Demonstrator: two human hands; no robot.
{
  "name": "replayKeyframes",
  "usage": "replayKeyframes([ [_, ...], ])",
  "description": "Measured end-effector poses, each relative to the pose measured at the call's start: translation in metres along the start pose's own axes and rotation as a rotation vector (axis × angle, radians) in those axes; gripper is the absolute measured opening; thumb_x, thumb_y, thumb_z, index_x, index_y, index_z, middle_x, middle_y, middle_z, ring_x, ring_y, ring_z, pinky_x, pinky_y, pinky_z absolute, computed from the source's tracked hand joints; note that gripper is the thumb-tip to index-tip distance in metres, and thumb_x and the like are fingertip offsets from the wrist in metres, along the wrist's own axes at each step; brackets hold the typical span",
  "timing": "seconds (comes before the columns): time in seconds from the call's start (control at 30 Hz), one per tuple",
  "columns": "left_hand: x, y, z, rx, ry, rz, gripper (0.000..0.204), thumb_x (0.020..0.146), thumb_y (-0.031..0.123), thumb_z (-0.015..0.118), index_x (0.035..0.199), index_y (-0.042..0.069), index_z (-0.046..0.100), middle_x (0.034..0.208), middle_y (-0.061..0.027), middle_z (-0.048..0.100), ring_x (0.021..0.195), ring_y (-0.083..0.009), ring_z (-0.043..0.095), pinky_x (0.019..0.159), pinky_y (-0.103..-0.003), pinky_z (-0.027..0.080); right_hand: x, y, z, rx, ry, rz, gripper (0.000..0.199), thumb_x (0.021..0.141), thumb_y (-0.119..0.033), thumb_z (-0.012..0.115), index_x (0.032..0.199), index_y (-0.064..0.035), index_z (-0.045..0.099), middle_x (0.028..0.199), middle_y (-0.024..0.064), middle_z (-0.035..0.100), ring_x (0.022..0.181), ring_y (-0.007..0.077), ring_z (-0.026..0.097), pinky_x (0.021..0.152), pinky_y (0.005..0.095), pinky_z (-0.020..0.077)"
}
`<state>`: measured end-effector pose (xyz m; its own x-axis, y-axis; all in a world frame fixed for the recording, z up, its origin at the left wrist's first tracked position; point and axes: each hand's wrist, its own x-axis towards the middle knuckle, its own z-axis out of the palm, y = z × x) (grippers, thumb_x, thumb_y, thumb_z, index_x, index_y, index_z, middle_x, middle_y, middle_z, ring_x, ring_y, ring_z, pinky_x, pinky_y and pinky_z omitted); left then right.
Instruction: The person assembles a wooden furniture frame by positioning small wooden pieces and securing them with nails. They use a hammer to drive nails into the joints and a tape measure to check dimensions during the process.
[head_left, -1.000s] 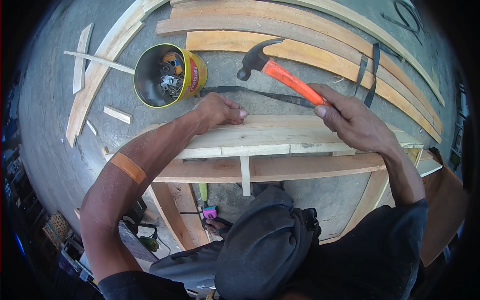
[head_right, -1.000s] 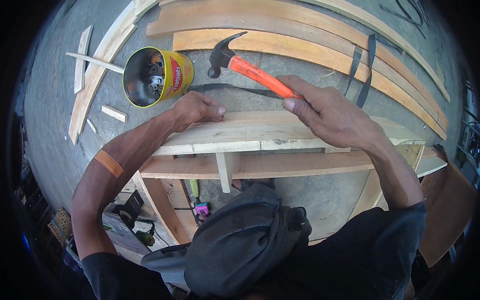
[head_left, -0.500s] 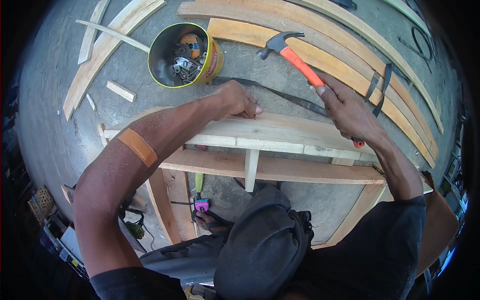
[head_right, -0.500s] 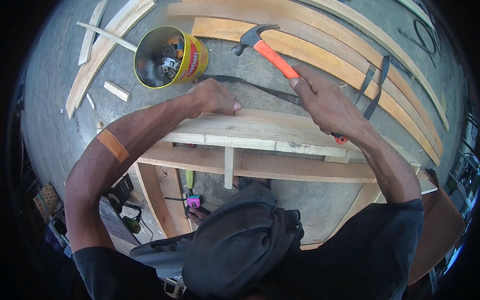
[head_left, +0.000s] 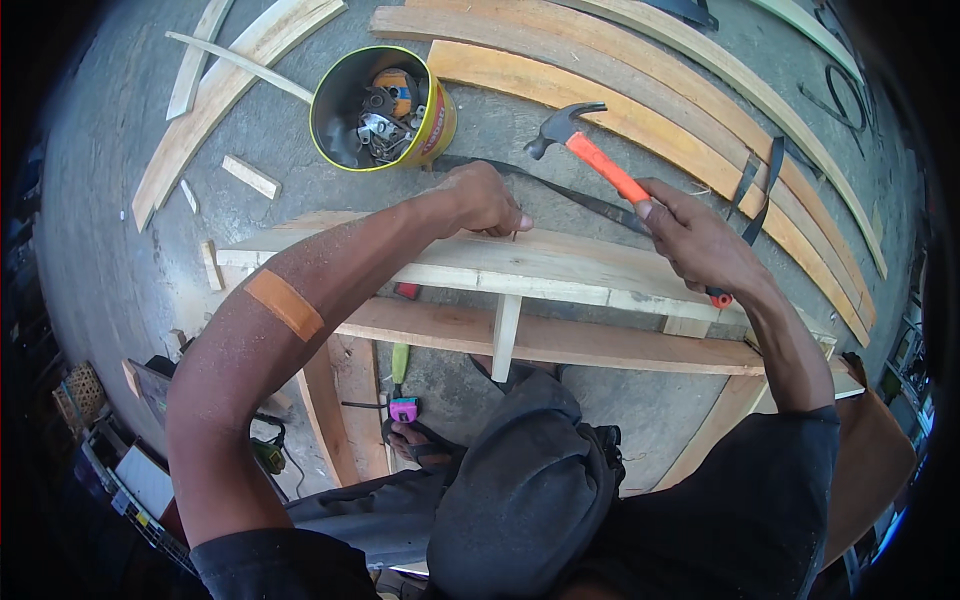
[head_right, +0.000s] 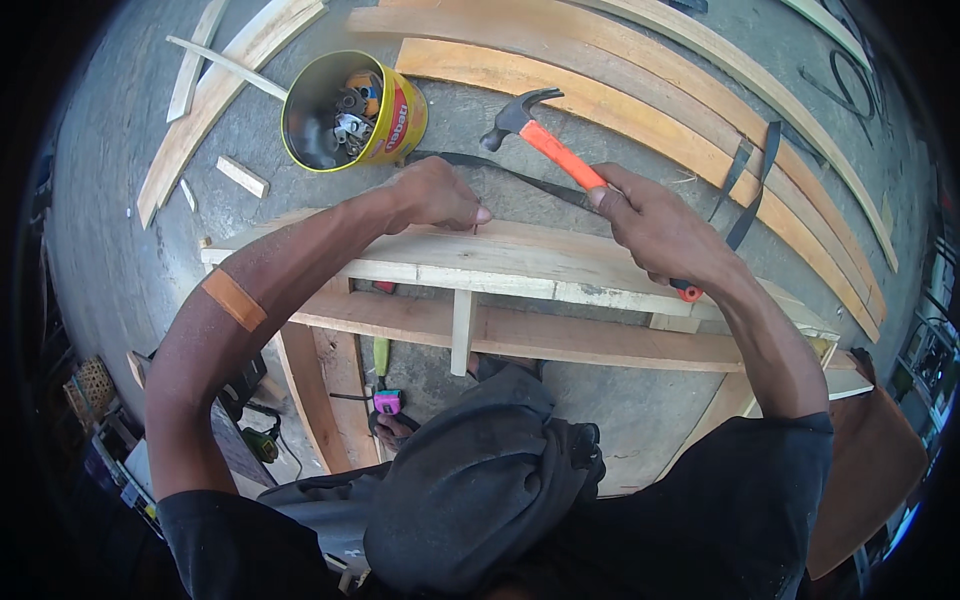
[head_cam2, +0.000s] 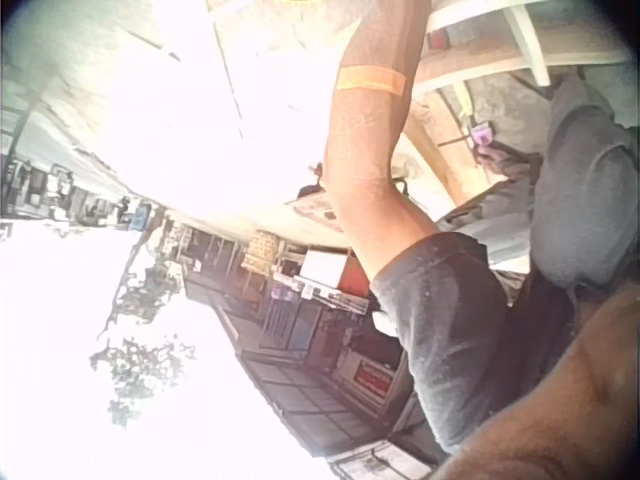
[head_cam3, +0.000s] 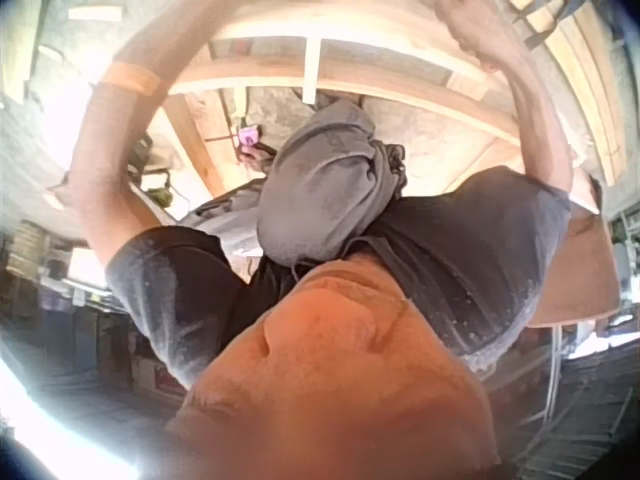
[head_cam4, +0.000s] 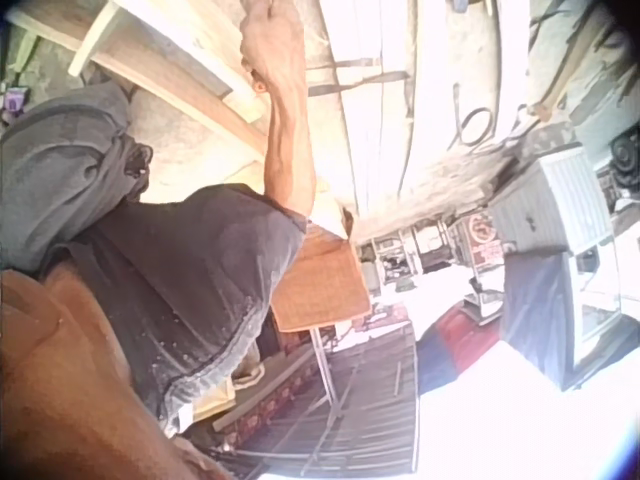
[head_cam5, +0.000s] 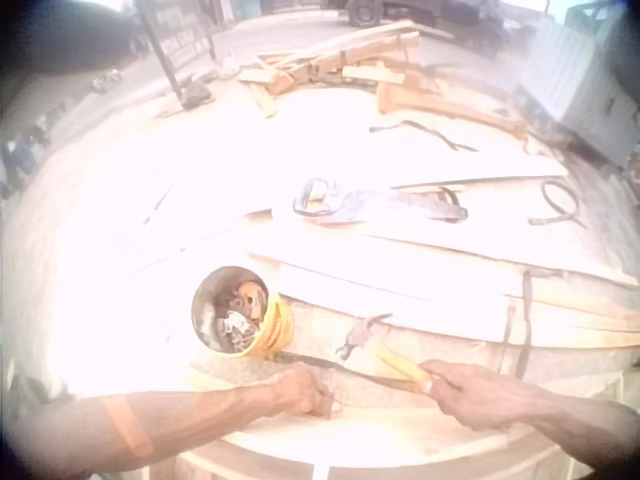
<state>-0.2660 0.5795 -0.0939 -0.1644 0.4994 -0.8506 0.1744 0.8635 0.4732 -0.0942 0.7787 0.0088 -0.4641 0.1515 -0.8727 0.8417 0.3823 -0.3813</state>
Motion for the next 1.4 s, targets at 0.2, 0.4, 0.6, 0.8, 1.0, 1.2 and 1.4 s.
replayKeyframes([
  [0.2, -0.121, 0.019, 0.047, -0.223, 0.891, 0.641, 0.019, 0.093, 0.014, 0.072, 0.098, -0.004, 0.072, 0.081, -0.0143, 0.068, 0.072, -0.0263, 0.068, 0.068, -0.034, 0.055, -0.005, 0.016, 0.014, 0.234, 0.111, -0.011, 0.044, 0.111, -0.034, 0.041, 0.145, -0.0090, 0.049, 0.071, -0.0046, 0.041, 0.050, 0.0052, 0.041, 0.043, 0.0267, 0.0389],
  [0.4, -0.130, -0.055, 0.169, -0.678, 0.565, 0.227, 0.072, 0.087, 0.031, 0.079, 0.140, -0.003, 0.044, 0.127, -0.0256, 0.057, 0.119, -0.0318, 0.059, 0.089, -0.044, 0.054, -0.014, 0.020, 0.020, 0.199, 0.241, -0.103, 0.050, 0.110, -0.036, 0.041, 0.151, -0.0093, 0.047, 0.073, -0.0025, 0.045, 0.051, 0.0066, 0.045, 0.045, 0.0278, 0.0421],
  [0.6, -0.081, -0.068, 0.153, -0.872, 0.154, 0.293, 0.128, 0.079, 0.050, 0.080, 0.161, -0.001, -0.004, 0.159, -0.0366, 0.024, 0.150, -0.0478, 0.028, 0.123, -0.052, 0.025, -0.008, 0.028, 0.026, 0.084, 0.301, -0.194, 0.054, 0.108, -0.039, 0.043, 0.155, -0.0127, 0.046, 0.068, -0.0002, 0.046, 0.048, 0.0107, 0.048, 0.046, 0.0305, 0.0436],
  [0.8, -0.069, -0.071, 0.164, -1.002, 0.172, 0.282, 0.108, 0.081, 0.039, 0.077, 0.160, -0.002, 0.016, 0.151, -0.0268, 0.037, 0.140, -0.0383, 0.039, 0.116, -0.048, 0.034, -0.011, 0.033, 0.026, 0.078, 0.304, -0.240, 0.054, 0.108, -0.042, 0.044, 0.153, -0.0125, 0.048, 0.068, -0.0006, 0.045, 0.048, 0.0107, 0.048, 0.045, 0.0312, 0.0437],
  [1.0, -0.076, -0.061, 0.165, -1.050, 0.217, 0.226, 0.095, 0.078, 0.034, 0.076, 0.153, -0.008, 0.036, 0.139, -0.0252, 0.051, 0.127, -0.0335, 0.052, 0.109, -0.043, 0.042, -0.006, 0.028, 0.025, 0.066, 0.224, -0.205, 0.052, 0.109, -0.043, 0.044, 0.152, -0.0136, 0.049, 0.070, -0.0027, 0.044, 0.049, 0.0083, 0.046, 0.044, 0.0289, 0.0417],
  [1.2, -0.079, -0.060, 0.164, -1.020, 0.234, 0.194, 0.094, 0.075, 0.035, 0.077, 0.150, -0.008, 0.040, 0.132, -0.0257, 0.056, 0.121, -0.0334, 0.055, 0.105, -0.042, 0.044, -0.005, 0.022, 0.012, -0.002, 0.067, -0.093, 0.050, 0.109, -0.037, 0.041, 0.151, -0.0114, 0.049, 0.071, 0.0004, 0.046, 0.050, 0.0114, 0.049, 0.044, 0.0316, 0.0449],
  [1.4, -0.078, -0.062, 0.167, -1.039, 0.222, 0.135, 0.092, 0.075, 0.035, 0.079, 0.148, -0.006, 0.043, 0.130, -0.0249, 0.057, 0.120, -0.0332, 0.055, 0.103, -0.043, 0.045, -0.010, 0.020, -0.010, 0.191, -0.067, -0.005, 0.050, 0.109, -0.035, 0.042, 0.146, -0.0012, 0.049, 0.068, -0.0004, 0.047, 0.043, 0.0096, 0.052, 0.035, 0.0282, 0.0455],
])
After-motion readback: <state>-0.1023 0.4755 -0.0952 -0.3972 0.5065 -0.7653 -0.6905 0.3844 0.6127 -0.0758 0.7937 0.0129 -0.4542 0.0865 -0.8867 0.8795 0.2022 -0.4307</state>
